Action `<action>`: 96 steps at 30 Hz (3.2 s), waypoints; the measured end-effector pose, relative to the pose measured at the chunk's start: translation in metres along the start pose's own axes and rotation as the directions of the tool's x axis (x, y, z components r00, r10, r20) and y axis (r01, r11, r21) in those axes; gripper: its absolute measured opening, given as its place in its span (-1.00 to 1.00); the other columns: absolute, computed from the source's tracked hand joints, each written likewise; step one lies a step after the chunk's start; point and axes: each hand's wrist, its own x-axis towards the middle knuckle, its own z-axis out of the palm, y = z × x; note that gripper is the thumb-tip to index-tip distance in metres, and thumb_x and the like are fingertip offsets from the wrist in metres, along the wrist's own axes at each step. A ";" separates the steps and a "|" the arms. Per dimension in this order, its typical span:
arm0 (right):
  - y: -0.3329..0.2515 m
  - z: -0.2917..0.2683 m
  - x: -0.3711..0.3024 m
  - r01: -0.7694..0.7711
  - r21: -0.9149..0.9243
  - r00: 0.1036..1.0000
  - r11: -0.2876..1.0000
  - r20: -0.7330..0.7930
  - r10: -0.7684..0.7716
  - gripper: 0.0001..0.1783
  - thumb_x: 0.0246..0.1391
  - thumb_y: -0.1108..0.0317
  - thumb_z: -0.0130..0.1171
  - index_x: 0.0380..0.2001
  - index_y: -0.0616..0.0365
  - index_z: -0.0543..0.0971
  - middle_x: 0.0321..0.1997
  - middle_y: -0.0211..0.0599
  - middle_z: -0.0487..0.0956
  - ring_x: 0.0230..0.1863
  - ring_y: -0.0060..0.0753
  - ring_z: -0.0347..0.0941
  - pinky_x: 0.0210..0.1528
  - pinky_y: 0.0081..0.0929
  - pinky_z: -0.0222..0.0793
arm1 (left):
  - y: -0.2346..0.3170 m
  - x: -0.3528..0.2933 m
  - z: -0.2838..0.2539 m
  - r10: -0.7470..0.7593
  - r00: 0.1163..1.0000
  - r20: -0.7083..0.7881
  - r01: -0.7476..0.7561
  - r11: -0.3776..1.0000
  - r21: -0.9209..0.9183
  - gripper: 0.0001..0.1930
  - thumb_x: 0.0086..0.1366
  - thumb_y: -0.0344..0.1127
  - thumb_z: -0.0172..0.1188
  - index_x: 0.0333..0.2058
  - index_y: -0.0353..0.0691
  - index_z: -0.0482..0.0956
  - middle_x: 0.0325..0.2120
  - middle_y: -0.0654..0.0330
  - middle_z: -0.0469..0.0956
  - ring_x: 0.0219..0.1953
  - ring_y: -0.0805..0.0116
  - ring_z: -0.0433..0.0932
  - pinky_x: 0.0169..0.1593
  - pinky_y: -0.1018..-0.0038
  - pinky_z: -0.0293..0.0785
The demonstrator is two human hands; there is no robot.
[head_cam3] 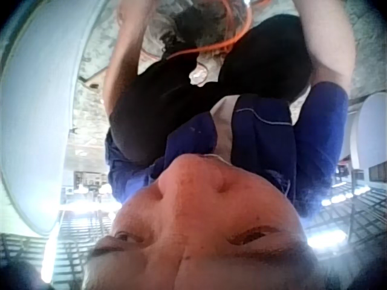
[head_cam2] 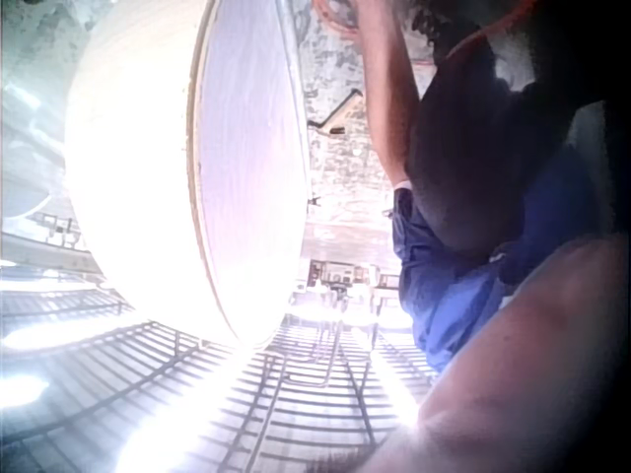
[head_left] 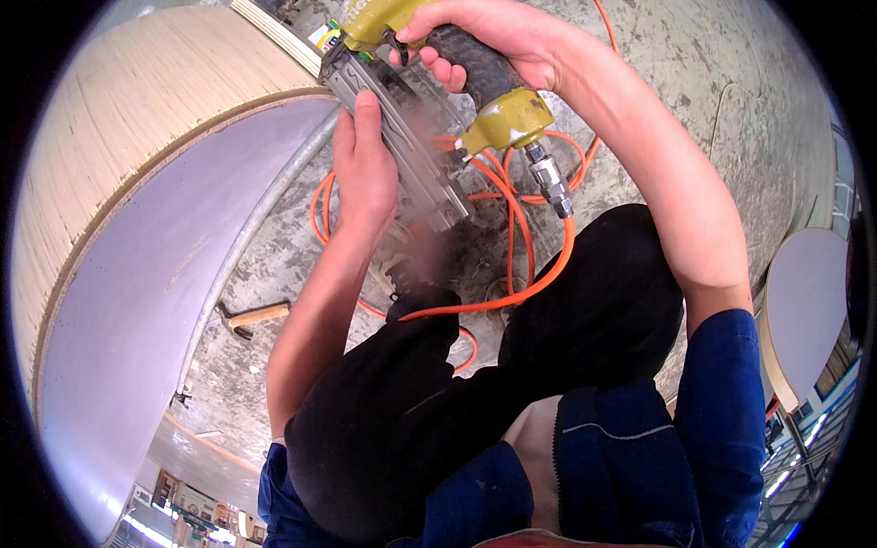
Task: The person uses a pneumatic nail gun to attach a thin wooden strip to the edge of a large curved wooden panel. They then use a hammer to tap the strip into place along the perimeter.
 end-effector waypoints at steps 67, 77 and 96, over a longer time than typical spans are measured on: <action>0.201 -0.154 -0.067 0.520 -0.031 0.617 0.853 -0.678 -0.400 -0.78 0.30 0.24 0.24 -0.23 0.19 0.54 -0.35 -0.29 0.60 -0.32 -0.34 0.62 -0.19 -0.35 0.59 | -0.063 -0.212 -0.258 -0.741 0.581 -0.336 0.733 0.297 0.611 -0.58 0.51 -0.09 0.10 0.11 -0.32 0.55 -0.19 0.08 0.68 -0.14 0.30 0.65 0.04 0.37 0.53; 0.230 -0.194 -0.074 0.370 -0.063 0.717 0.927 -0.615 -0.328 -0.38 0.50 0.06 -0.06 0.40 0.31 0.31 0.00 -0.09 0.66 0.02 -0.39 0.64 0.20 -0.42 0.51 | -0.085 -0.277 -0.293 -0.772 0.497 -0.396 0.730 0.125 0.672 -0.65 0.48 -0.17 0.16 0.02 -0.34 0.61 -0.28 0.12 0.69 -0.17 0.45 0.63 -0.06 0.43 0.56; 0.228 -0.188 -0.066 0.457 0.107 0.715 0.883 -0.634 -0.294 -0.40 0.41 0.08 0.10 0.32 0.29 0.39 -0.16 -0.18 0.67 -0.13 -0.46 0.61 0.04 -0.52 0.50 | -0.085 -0.279 -0.278 -0.783 0.486 -0.388 0.718 0.105 0.688 -0.65 0.47 -0.17 0.16 0.01 -0.34 0.62 -0.28 0.12 0.69 -0.18 0.46 0.63 -0.06 0.43 0.55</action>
